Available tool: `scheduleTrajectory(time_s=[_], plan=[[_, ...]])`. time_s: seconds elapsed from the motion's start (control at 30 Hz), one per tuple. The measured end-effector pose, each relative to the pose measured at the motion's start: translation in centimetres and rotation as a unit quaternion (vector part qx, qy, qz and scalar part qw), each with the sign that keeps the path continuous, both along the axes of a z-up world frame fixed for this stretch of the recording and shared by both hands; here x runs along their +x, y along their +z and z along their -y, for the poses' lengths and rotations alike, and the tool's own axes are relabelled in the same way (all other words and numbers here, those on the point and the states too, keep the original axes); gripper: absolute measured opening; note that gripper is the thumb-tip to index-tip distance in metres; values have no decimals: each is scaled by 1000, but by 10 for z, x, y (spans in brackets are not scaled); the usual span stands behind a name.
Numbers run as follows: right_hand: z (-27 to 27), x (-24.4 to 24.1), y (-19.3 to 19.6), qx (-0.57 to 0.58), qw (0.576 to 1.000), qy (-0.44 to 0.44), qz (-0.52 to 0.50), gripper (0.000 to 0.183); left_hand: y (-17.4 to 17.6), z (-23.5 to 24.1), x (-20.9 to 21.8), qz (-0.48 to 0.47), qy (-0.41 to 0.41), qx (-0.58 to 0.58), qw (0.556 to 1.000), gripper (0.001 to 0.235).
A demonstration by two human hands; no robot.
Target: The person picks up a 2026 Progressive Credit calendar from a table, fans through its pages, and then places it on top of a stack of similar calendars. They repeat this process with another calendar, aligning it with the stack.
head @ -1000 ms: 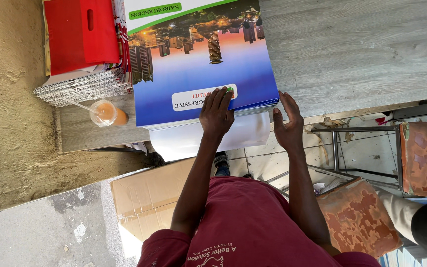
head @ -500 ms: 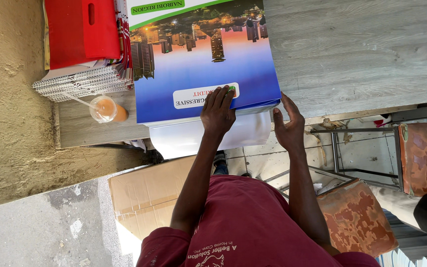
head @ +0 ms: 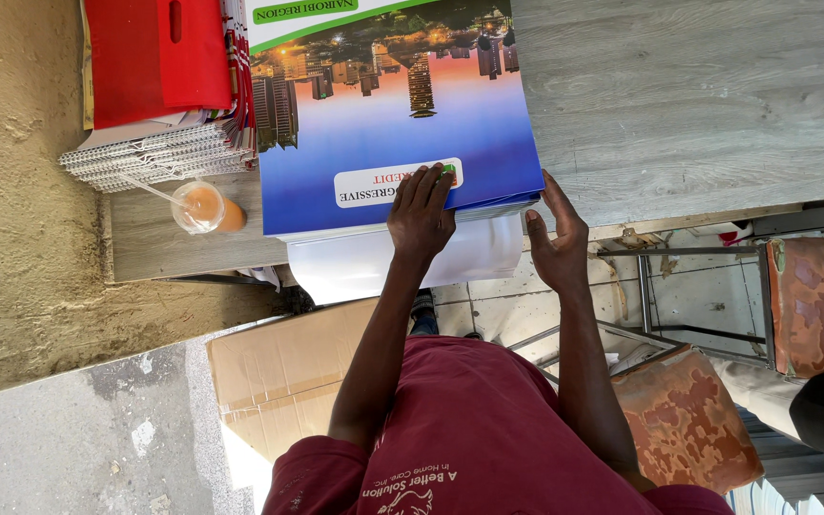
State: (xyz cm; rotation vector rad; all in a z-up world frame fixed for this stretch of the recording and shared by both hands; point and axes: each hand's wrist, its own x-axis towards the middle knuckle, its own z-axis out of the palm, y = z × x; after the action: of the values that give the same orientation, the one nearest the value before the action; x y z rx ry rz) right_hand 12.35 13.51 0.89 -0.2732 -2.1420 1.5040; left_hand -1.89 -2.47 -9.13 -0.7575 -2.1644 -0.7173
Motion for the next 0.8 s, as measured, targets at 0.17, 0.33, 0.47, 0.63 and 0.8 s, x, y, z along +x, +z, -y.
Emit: scheduleTrajectory(time_s=[0.17,0.33,0.47,0.63,0.8], plan=[[-2,2,-3,21,999,-8,24,50,1,0,0,-7,1,1,1000,37],[-1,4,-2,27,999,-9,34,52,1,1,1,-2,-2,0,1000,37],[-2,4,3,30,999,-7,31,52,3,1,0,-5,-3,2,1000,37],[-3,-1,-1,16,1000,2,17,50,7,2,1,-3,-3,5,1000,37],[1,-10,-5,-148,986,33,-69,52,30,5,7,1,-41,49,998,38]])
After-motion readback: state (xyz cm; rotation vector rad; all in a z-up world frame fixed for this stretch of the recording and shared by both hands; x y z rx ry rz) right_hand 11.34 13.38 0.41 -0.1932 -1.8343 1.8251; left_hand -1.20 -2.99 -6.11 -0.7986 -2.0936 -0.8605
